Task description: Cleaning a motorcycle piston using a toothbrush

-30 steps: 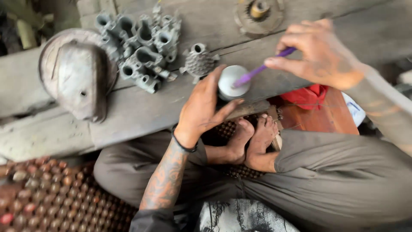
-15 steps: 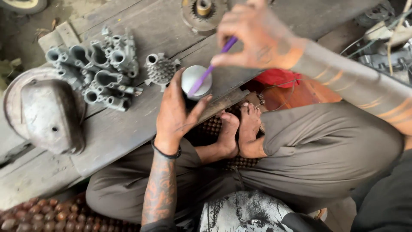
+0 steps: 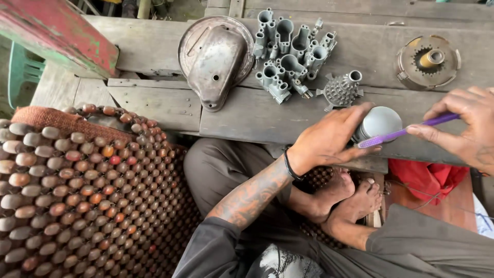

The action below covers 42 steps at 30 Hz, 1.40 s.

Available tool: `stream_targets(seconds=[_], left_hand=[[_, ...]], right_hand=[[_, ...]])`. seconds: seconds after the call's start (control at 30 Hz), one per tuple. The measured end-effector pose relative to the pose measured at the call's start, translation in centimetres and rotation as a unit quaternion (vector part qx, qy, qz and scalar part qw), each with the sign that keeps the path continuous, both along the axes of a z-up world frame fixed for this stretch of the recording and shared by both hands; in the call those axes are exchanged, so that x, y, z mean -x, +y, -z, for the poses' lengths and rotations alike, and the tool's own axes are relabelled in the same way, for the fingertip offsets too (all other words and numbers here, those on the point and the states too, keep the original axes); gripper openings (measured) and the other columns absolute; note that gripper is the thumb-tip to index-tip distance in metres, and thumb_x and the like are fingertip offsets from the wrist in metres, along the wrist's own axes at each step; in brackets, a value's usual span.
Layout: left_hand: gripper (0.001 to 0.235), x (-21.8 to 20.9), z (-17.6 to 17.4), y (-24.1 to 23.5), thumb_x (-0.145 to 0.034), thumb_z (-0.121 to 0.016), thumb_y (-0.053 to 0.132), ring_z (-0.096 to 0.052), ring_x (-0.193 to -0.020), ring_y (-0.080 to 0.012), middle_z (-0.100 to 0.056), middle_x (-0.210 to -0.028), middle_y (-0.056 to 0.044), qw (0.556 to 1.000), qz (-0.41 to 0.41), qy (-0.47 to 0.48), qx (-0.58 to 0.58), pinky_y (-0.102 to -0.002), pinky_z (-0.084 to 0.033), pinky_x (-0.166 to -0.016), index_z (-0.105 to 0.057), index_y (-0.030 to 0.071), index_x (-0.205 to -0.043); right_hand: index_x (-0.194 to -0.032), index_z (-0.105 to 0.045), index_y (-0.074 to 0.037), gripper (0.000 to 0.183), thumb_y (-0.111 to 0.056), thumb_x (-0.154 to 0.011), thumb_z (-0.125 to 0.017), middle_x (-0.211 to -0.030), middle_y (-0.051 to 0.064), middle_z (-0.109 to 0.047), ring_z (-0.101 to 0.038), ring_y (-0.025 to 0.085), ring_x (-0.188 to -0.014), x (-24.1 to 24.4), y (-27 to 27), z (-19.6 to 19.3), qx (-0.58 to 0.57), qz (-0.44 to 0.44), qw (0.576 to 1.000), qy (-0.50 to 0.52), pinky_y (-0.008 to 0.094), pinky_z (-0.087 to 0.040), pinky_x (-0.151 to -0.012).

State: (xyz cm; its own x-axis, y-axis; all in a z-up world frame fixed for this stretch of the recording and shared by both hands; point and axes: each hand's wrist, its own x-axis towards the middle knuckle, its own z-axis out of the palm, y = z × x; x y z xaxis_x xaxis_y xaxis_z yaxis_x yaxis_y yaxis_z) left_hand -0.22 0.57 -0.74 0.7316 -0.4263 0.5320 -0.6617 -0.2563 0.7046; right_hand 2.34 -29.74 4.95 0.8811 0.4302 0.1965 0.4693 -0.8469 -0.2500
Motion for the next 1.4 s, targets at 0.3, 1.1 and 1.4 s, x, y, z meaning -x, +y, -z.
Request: stream_targets(seconds=[0.3,1.1,1.4], left_hand=[[0.078,0.1,-0.1,-0.1,-0.087,-0.070,0.046,-0.069,-0.111,-0.0392,-0.066,-0.127,-0.022,1.000,-0.002,0.003,-0.013,-0.044,-0.053,-0.099,-0.041,-0.002,-0.142],[0.075,-0.4,-0.3,0.0,-0.088,-0.074,0.040,-0.068,-0.117,-0.0383,-0.064,-0.134,-0.022,1.000,0.006,0.005,-0.018,-0.043,-0.052,-0.102,-0.042,-0.001,-0.142],[0.076,-0.1,-0.5,0.1,-0.088,-0.075,0.039,-0.069,-0.114,-0.0381,-0.065,-0.132,-0.022,1.000,0.008,-0.002,-0.012,-0.043,-0.053,-0.099,-0.041,-0.002,-0.141]], right_hand=[[-0.078,-0.071,-0.008,0.033,-0.035,-0.074,-0.089,-0.078,0.001,-0.069,-0.058,0.019,-0.075,0.5,1.3,-1.9,0.038,0.009,0.999,-0.026,0.041,-0.040,-0.110],[-0.080,-0.072,-0.001,0.027,-0.022,-0.085,-0.089,-0.078,0.007,-0.070,-0.056,0.022,-0.061,1.7,4.6,-6.6,0.015,-0.001,0.998,-0.055,0.033,-0.043,-0.067],[-0.077,-0.070,-0.007,0.031,-0.034,-0.085,-0.084,-0.081,0.001,-0.071,-0.060,0.018,-0.068,1.9,4.4,-6.3,0.059,0.010,0.997,-0.044,0.033,-0.042,-0.084]])
